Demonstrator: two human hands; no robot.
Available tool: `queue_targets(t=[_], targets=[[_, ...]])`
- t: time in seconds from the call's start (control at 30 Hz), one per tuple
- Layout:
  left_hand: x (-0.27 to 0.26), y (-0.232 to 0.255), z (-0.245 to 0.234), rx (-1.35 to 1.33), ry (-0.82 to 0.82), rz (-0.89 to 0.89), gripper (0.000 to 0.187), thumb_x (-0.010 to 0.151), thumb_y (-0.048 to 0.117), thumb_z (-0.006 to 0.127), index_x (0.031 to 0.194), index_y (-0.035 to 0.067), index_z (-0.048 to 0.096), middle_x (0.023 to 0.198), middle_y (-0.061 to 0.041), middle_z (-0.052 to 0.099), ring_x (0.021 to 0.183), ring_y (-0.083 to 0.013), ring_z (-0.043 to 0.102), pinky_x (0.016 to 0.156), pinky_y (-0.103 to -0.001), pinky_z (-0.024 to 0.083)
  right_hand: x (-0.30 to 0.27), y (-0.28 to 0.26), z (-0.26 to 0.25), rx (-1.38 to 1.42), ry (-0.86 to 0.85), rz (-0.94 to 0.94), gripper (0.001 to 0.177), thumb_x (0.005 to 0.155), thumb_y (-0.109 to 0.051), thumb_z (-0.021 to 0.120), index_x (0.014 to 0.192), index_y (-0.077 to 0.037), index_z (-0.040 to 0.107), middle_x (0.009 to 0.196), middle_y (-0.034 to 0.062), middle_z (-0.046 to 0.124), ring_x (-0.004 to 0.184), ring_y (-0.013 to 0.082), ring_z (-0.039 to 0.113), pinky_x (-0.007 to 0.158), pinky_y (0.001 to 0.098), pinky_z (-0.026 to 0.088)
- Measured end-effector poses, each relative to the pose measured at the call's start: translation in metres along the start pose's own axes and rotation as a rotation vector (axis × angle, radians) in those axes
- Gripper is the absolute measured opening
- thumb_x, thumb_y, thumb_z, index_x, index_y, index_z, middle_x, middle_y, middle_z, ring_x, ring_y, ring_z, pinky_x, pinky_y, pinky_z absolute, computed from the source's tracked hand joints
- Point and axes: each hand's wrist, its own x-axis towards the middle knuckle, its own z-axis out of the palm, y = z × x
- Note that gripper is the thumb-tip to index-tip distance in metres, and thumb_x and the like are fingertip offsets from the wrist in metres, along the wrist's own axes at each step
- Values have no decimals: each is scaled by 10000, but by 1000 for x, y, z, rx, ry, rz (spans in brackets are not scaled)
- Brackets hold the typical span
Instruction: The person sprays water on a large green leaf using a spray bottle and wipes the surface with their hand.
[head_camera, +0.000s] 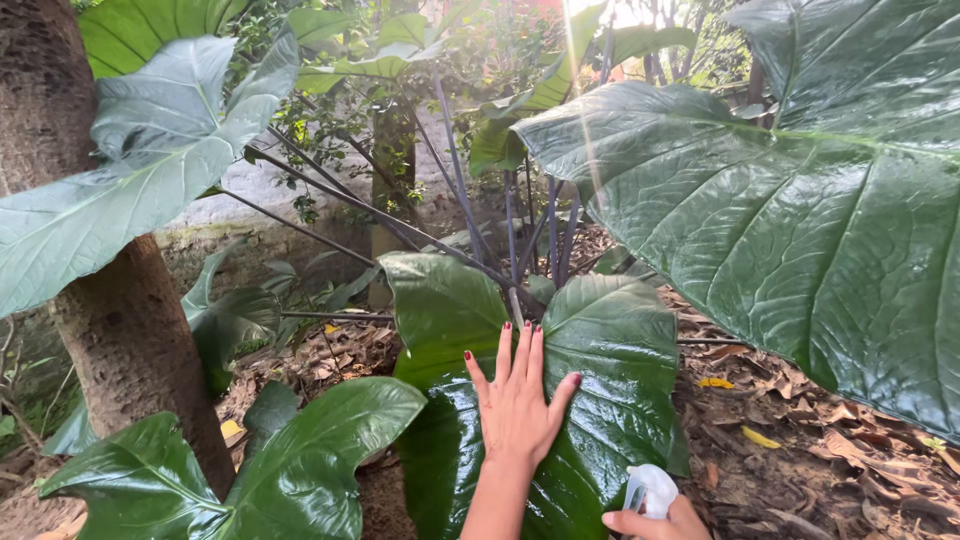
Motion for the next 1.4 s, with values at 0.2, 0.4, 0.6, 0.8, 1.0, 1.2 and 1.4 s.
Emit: queue_targets(t=[0.2, 0.4, 0.6, 0.8, 1.0, 1.2, 1.4], targets=[[1, -21, 28, 148, 277, 43, 842, 954, 678, 373, 1575, 124, 252, 1671, -29, 186, 1543, -201, 102, 1187, -621, -27, 67, -43, -26, 30, -395, 1269, 565, 737, -271, 963, 1237, -155, 725, 984, 97, 794, 955, 162, 813, 921, 290, 554], [-12, -54, 28, 285, 69, -48, 828, 945, 658, 367, 1574, 133, 250, 1669, -8, 174, 1532, -199, 104, 1184, -621, 42, 139, -122, -71, -131, -155, 1148, 338, 814, -357, 882, 1014, -149, 706, 720, 116, 747, 603, 166, 781, 696, 309, 617], [-33, -67, 31, 305, 15, 29, 791, 946, 637, 382, 1567, 158, 276, 1659, -6, 204, 1525, -178, 142, 1168, -616, 94, 151, -146, -66, -84, 111, 1043, 278, 730, -281, 889, 909, -128, 742, 724, 56, 751, 566, 174, 814, 570, 317, 597], [-62, -74, 42, 257, 87, 70, 779, 939, 615, 423, 1555, 156, 293, 1632, -2, 256, 1516, -163, 162, 1144, -636, 93, 134, -136, -26, 86, 82, 1018, 270, 753, -220, 877, 932, -96, 716, 650, 90, 737, 508, 181, 794, 549, 322, 627], [-107, -82, 48, 281, 121, 20, 755, 964, 555, 436, 1570, 130, 289, 1622, -71, 280, 1515, -168, 192, 1176, -615, 114, 134, -146, -4, 86, -72, 1061, 276, 769, -218, 879, 857, -21, 708, 672, 91, 745, 549, 169, 767, 569, 322, 632], [-129, -74, 65, 268, 108, -110, 762, 963, 523, 424, 1555, 75, 253, 1606, -112, 279, 1501, -177, 189, 1154, -645, 110, 130, -153, 7, 13, -15, 910, 395, 702, -198, 885, 1029, -39, 730, 660, 85, 744, 519, 154, 780, 560, 310, 610], [-135, -69, 78, 264, 133, -227, 766, 939, 535, 406, 1553, 107, 240, 1597, -24, 279, 1501, -162, 172, 1098, -728, 61, 129, -152, 8, 22, -42, 839, 295, 712, -190, 866, 948, -60, 747, 612, 59, 733, 495, 134, 776, 536, 302, 600]])
